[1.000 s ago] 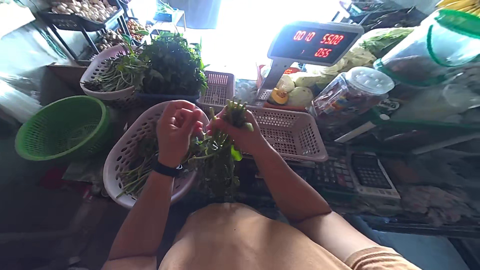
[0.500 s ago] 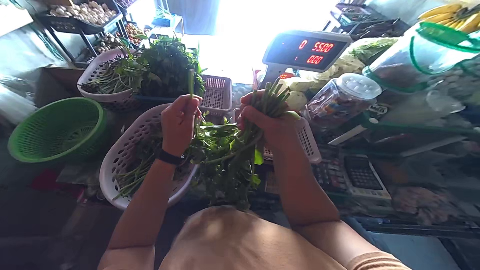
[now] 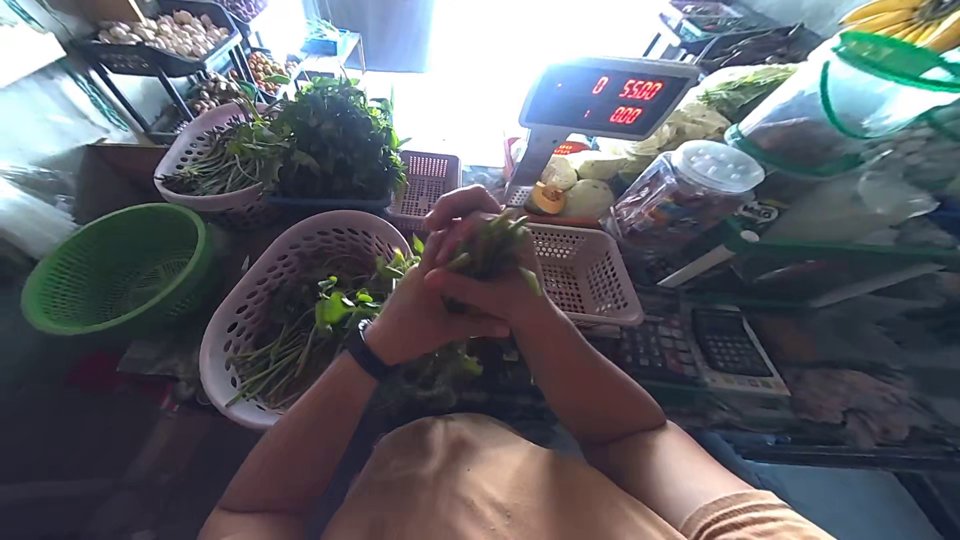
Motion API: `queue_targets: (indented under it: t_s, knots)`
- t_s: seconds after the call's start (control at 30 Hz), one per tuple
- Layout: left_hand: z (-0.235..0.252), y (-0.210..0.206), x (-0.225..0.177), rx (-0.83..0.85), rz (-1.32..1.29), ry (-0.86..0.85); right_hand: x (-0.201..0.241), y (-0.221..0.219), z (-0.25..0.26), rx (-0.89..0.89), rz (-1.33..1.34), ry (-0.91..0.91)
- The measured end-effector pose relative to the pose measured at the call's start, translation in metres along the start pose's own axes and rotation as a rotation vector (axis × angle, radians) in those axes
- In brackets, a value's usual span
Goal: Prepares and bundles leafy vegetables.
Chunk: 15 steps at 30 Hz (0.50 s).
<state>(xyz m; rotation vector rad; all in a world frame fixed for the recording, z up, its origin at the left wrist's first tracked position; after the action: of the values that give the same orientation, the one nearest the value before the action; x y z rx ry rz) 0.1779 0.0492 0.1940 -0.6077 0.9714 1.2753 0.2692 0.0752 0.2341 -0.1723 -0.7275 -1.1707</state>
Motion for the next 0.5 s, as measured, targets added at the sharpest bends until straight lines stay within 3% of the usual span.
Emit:
queue_targets:
  t_s: [0.1,0.17,0.23,0.33,0.5]
  knots:
    - [-0.008,0.0,0.02,-0.003,-0.074,0.159,-0.004,0.004,0.013,0.092,0.119,-0.027]
    - [-0.01,0.004,0.035,-0.009,-0.175,0.241,0.001,0.019,0.021,0.052,0.149,-0.056]
    - [-0.011,0.006,0.043,-0.011,-0.183,0.291,0.015,0.028,0.028,0.041,0.014,-0.01]
    - [-0.007,0.0,0.039,0.059,-0.221,0.274,0.02,0.007,0.027,0.242,-0.34,0.017]
    - [-0.008,0.006,0.042,0.006,-0.245,0.296,0.005,0.017,0.029,0.186,-0.298,-0.014]
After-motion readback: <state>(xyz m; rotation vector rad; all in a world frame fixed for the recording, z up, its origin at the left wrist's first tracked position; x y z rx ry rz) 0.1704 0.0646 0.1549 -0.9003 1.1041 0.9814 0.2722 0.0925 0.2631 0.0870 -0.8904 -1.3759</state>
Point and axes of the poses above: each hand's wrist, its own z-axis towards the middle knuckle, its own y-axis out of the back of the hand, x = y × z, the point moved 8 cm from there along z, towards the middle knuckle, and after that the axes turned 9 degrees about -z, right-handed, at the moved point
